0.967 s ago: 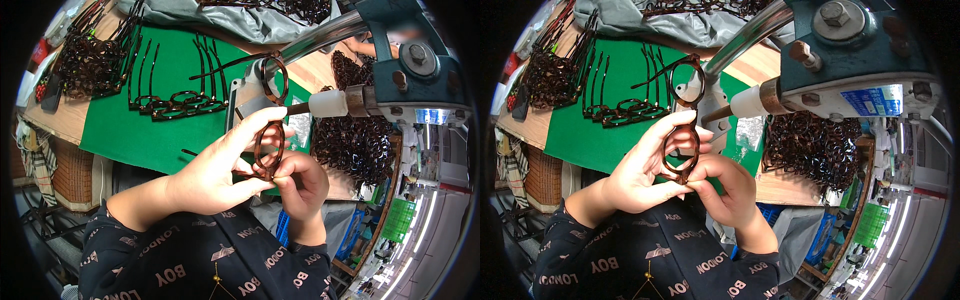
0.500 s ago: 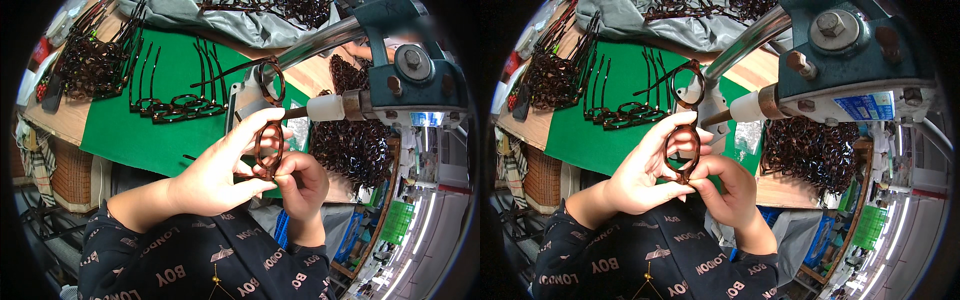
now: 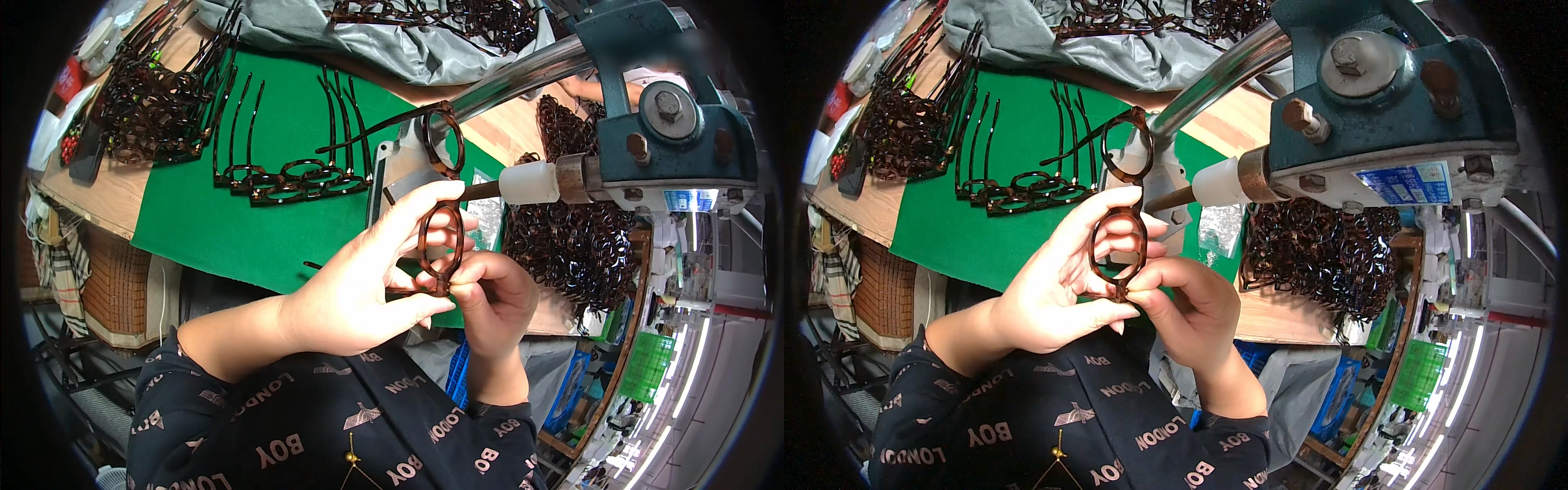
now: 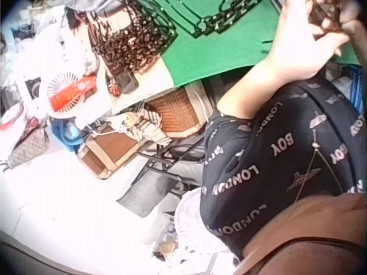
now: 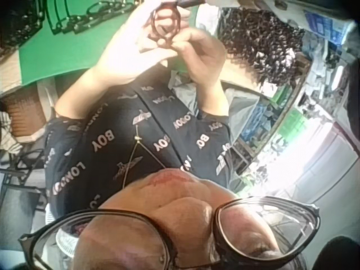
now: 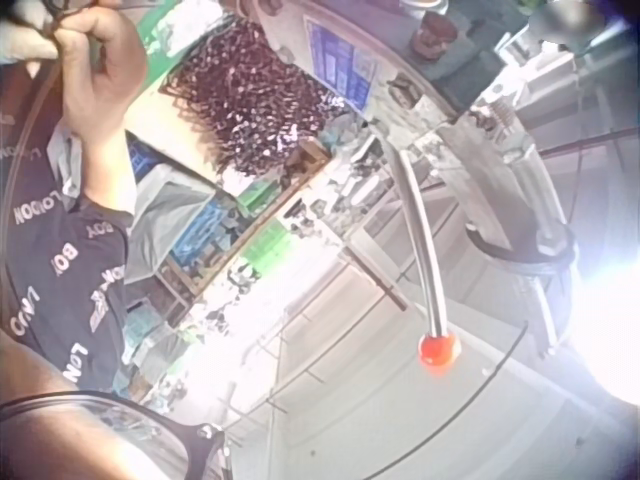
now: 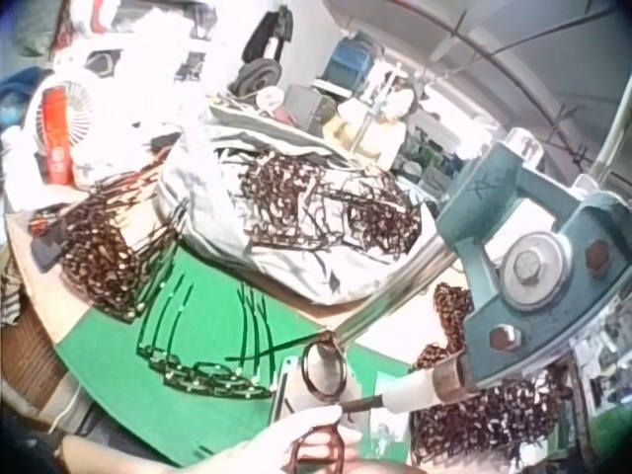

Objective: The person repeatedly picks up eyeglass frames and temple arms, aligns them, and uses a heating tool to soften the frame before inserting the temples. They handle multiple frames one at a time, placing finished units on the green mat.

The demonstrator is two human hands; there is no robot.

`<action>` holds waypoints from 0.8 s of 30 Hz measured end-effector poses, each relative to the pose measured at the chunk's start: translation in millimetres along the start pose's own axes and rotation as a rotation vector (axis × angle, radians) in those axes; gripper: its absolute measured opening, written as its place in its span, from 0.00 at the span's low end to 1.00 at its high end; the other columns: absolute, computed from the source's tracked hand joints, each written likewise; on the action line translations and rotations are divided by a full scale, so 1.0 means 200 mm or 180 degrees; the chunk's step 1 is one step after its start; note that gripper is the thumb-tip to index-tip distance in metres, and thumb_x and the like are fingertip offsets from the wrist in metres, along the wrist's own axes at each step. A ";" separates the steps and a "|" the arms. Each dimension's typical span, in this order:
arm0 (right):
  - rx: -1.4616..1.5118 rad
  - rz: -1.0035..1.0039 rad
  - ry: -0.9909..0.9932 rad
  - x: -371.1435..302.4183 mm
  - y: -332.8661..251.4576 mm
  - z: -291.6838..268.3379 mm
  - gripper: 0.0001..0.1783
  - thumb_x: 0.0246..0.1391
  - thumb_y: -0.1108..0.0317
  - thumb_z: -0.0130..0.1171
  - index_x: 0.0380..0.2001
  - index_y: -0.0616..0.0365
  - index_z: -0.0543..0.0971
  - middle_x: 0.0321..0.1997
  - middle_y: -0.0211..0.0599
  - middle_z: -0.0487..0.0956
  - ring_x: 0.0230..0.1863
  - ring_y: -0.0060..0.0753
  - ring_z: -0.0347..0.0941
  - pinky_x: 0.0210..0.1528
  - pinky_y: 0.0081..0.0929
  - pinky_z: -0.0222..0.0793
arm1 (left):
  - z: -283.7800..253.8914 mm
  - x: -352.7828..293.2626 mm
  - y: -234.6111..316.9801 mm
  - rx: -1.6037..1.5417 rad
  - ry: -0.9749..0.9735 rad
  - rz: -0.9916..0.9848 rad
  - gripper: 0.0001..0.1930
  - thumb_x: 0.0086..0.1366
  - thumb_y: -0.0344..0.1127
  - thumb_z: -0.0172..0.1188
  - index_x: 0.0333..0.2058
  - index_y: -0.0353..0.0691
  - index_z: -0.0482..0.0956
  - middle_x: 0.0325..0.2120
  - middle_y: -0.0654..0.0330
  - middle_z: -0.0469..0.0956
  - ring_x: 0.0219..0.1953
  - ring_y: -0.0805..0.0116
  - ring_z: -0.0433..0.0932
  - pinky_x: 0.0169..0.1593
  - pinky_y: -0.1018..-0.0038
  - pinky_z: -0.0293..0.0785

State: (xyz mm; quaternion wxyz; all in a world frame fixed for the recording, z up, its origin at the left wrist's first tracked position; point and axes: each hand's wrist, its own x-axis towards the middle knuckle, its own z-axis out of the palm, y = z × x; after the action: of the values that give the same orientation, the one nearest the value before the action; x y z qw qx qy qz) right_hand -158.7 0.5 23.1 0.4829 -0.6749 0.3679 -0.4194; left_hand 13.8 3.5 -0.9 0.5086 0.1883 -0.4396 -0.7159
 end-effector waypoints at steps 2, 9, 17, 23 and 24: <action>0.0273 0.0052 0.0031 -0.01 0.01 0.01 0.03 0.52 0.77 0.56 0.31 0.64 0.74 0.32 0.34 0.76 0.33 0.22 0.71 0.38 0.18 0.66 | 0.00 0.00 0.01 -0.0031 -0.0009 -0.0026 0.45 0.50 0.15 0.56 0.63 0.44 0.41 0.57 0.51 0.57 0.58 0.63 0.62 0.37 0.77 0.78; 0.1082 0.0189 0.0053 0.01 -0.01 0.04 0.08 0.53 0.80 0.53 0.38 0.64 0.69 0.41 0.38 0.74 0.42 0.25 0.71 0.45 0.22 0.68 | 0.01 0.01 0.02 -0.0060 0.0051 0.0043 0.45 0.51 0.15 0.56 0.63 0.44 0.41 0.57 0.51 0.57 0.57 0.63 0.62 0.38 0.76 0.78; 0.1109 0.0301 -0.0018 0.02 -0.03 0.04 0.08 0.53 0.79 0.54 0.37 0.63 0.68 0.39 0.39 0.74 0.40 0.23 0.71 0.45 0.23 0.67 | 0.02 0.01 0.02 -0.0008 0.0116 0.0133 0.45 0.51 0.16 0.57 0.63 0.44 0.41 0.57 0.51 0.57 0.59 0.62 0.60 0.38 0.76 0.78; 0.0622 -0.0533 0.0258 0.06 -0.07 0.00 0.08 0.58 0.70 0.50 0.37 0.65 0.68 0.37 0.45 0.75 0.38 0.30 0.72 0.42 0.24 0.69 | 0.08 0.09 0.05 0.0141 0.0182 0.0639 0.46 0.51 0.14 0.56 0.63 0.44 0.39 0.57 0.50 0.56 0.59 0.62 0.60 0.39 0.75 0.78; 0.0313 -0.0788 0.0366 0.08 -0.08 -0.02 0.08 0.59 0.70 0.49 0.36 0.65 0.68 0.37 0.46 0.75 0.37 0.31 0.73 0.42 0.25 0.69 | 0.09 0.11 0.04 0.0205 0.0198 0.0804 0.46 0.51 0.14 0.55 0.63 0.45 0.38 0.58 0.50 0.55 0.60 0.61 0.58 0.41 0.73 0.77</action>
State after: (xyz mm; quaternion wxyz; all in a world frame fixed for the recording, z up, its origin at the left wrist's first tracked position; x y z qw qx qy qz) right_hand -154.9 -10.3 43.3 0.4381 -0.6656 0.2879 -0.5312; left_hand -2.9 -9.9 19.4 0.6018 0.1698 -0.4666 -0.6255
